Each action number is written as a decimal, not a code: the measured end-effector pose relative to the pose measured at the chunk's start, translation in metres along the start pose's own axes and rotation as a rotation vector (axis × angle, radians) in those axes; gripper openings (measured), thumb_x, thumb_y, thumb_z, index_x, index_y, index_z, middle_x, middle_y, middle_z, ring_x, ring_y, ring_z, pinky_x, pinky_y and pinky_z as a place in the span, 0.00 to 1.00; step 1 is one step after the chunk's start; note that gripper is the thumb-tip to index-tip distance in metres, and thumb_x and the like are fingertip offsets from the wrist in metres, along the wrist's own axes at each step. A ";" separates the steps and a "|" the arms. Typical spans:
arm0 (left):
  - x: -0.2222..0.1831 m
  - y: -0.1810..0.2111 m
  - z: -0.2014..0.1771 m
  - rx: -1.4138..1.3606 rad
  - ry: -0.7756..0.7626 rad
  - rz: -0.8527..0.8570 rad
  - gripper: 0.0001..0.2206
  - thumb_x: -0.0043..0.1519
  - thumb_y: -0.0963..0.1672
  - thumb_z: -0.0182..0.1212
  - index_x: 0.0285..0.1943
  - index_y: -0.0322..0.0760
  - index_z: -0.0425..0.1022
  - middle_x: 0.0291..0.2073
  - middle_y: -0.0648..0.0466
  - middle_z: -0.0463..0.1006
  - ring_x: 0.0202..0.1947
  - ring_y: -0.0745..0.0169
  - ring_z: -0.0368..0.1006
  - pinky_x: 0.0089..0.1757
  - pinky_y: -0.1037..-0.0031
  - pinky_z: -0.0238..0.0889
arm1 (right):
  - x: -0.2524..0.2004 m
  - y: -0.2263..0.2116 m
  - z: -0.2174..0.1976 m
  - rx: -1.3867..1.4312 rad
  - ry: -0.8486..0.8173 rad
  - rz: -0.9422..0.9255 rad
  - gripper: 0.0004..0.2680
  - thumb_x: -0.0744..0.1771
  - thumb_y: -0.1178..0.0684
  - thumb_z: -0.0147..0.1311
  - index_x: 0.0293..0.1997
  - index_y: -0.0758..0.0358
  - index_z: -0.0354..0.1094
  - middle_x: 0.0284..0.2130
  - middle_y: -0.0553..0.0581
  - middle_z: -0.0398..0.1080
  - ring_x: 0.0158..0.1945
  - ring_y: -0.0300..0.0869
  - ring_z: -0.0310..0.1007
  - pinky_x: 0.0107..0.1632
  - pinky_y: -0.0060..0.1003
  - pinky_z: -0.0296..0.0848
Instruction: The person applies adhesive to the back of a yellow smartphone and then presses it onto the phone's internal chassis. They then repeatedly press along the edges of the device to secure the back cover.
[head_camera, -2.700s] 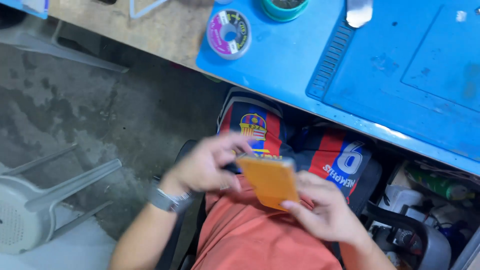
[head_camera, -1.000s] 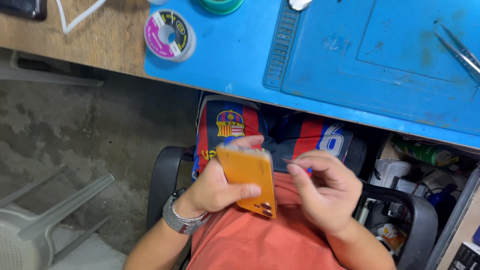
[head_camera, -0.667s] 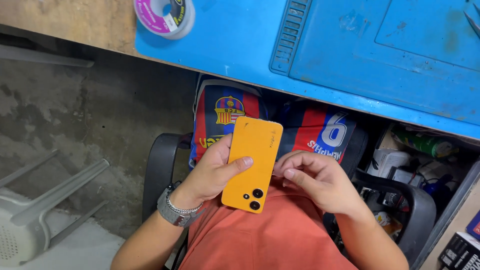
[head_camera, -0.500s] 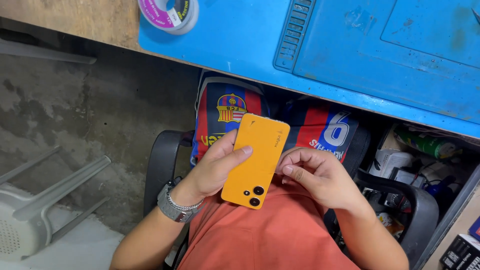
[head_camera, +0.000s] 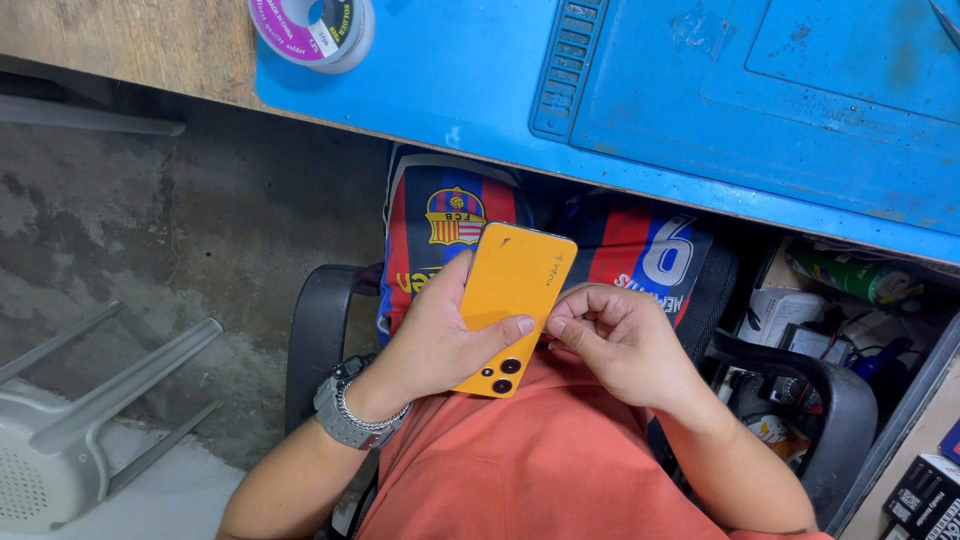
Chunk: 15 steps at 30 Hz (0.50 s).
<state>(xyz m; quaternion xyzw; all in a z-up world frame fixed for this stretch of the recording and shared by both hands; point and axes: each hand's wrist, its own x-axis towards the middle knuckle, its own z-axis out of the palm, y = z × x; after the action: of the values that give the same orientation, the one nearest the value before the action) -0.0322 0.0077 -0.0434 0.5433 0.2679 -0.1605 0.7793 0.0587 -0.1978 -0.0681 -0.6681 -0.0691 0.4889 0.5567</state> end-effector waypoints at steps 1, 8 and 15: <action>0.001 0.002 0.002 0.020 0.040 -0.028 0.22 0.56 0.40 0.71 0.58 0.29 0.71 0.42 0.40 0.81 0.46 0.47 0.79 0.42 0.62 0.77 | 0.000 -0.001 0.001 -0.006 0.017 -0.001 0.03 0.65 0.63 0.60 0.32 0.72 0.77 0.26 0.59 0.76 0.26 0.32 0.62 0.31 0.26 0.70; 0.005 -0.004 0.006 0.094 0.194 -0.092 0.25 0.52 0.39 0.76 0.59 0.29 0.72 0.44 0.38 0.82 0.49 0.39 0.80 0.42 0.60 0.78 | 0.003 -0.008 0.007 -0.018 0.058 -0.017 0.02 0.65 0.64 0.61 0.32 0.72 0.77 0.23 0.58 0.75 0.22 0.29 0.59 0.26 0.23 0.66; 0.007 -0.014 0.002 0.090 0.203 -0.051 0.25 0.52 0.38 0.75 0.59 0.30 0.73 0.44 0.38 0.82 0.50 0.37 0.79 0.42 0.58 0.79 | 0.002 -0.011 0.002 -0.037 0.036 -0.019 0.03 0.63 0.65 0.61 0.28 0.72 0.77 0.22 0.58 0.75 0.21 0.29 0.56 0.25 0.24 0.64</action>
<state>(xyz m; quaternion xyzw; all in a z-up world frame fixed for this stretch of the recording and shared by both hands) -0.0337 0.0010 -0.0570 0.5841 0.3517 -0.1363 0.7188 0.0634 -0.1916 -0.0600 -0.6865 -0.0744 0.4699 0.5499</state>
